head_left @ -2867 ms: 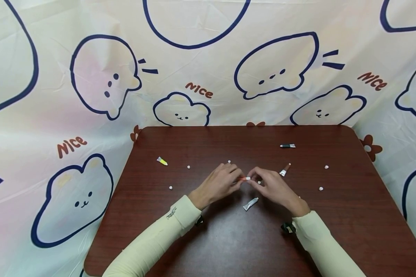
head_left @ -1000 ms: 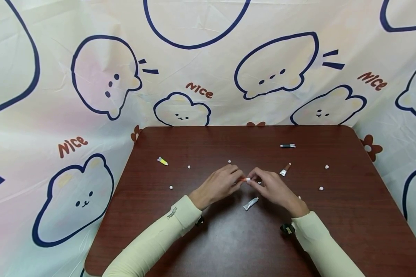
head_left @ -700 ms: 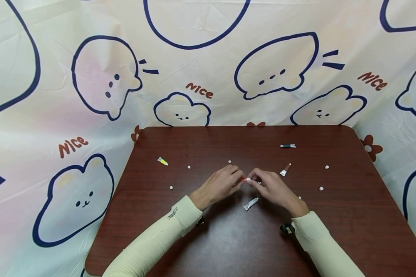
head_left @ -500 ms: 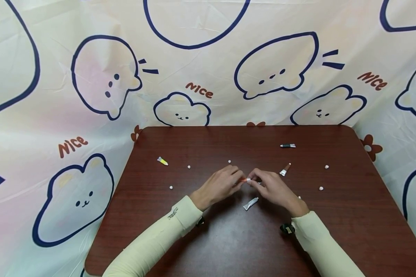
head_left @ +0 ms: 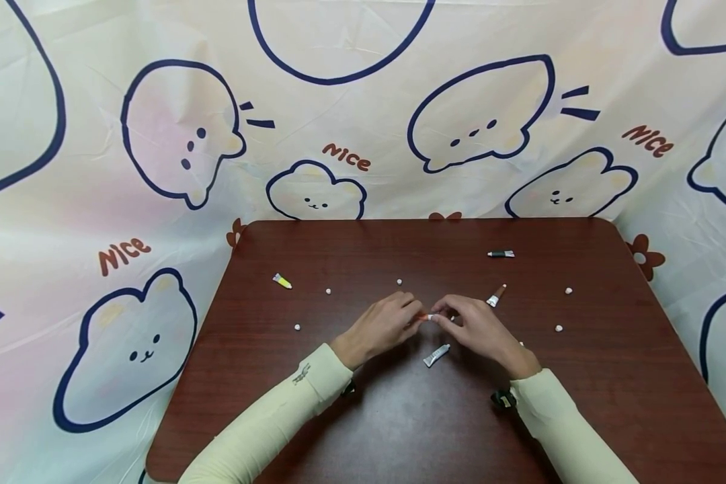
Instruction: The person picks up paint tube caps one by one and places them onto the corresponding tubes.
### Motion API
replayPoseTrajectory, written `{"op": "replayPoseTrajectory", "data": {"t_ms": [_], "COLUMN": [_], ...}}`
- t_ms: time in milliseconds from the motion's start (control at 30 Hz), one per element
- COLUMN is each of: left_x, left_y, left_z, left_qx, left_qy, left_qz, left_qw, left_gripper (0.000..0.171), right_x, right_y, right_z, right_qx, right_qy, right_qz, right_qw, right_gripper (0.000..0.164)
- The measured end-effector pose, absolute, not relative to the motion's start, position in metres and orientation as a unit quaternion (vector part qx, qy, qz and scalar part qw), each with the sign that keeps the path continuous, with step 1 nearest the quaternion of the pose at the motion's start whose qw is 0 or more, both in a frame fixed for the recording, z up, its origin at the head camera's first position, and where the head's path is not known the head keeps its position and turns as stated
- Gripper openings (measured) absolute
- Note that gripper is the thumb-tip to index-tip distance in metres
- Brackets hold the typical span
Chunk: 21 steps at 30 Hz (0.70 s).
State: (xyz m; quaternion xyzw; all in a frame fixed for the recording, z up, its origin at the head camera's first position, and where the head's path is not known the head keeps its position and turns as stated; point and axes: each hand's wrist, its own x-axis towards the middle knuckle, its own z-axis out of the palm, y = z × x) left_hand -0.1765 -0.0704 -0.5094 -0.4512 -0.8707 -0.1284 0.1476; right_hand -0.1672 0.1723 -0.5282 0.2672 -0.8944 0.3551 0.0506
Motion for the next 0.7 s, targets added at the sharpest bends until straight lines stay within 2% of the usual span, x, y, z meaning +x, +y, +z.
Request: {"op": "replayPoseTrajectory", "data": {"t_ms": [200,400,700], "left_x": [-0.174,-0.172,-0.170], "left_y": [-0.072,-0.074,-0.075], "left_z": [-0.515,-0.523,-0.532], "left_qx": [-0.442,-0.432,-0.423], "left_qy": [-0.877,-0.887,-0.893], "left_qz": [-0.119,-0.109,-0.111], "left_qw": [0.144,0.123,0.105], "left_gripper": [0.009,0.009,0.009], "right_x": [-0.166,-0.167,-0.167], "right_y": [0.176,0.180,0.187], "right_z": [-0.530,-0.534,-0.535], "right_qx": [0.256,0.263,0.244], "right_qy": [-0.897,-0.900,-0.906], "right_qz": [0.359,0.342,0.345], "right_qw": [0.040,0.052,0.036], "right_gripper": [0.008,0.006,0.011]}}
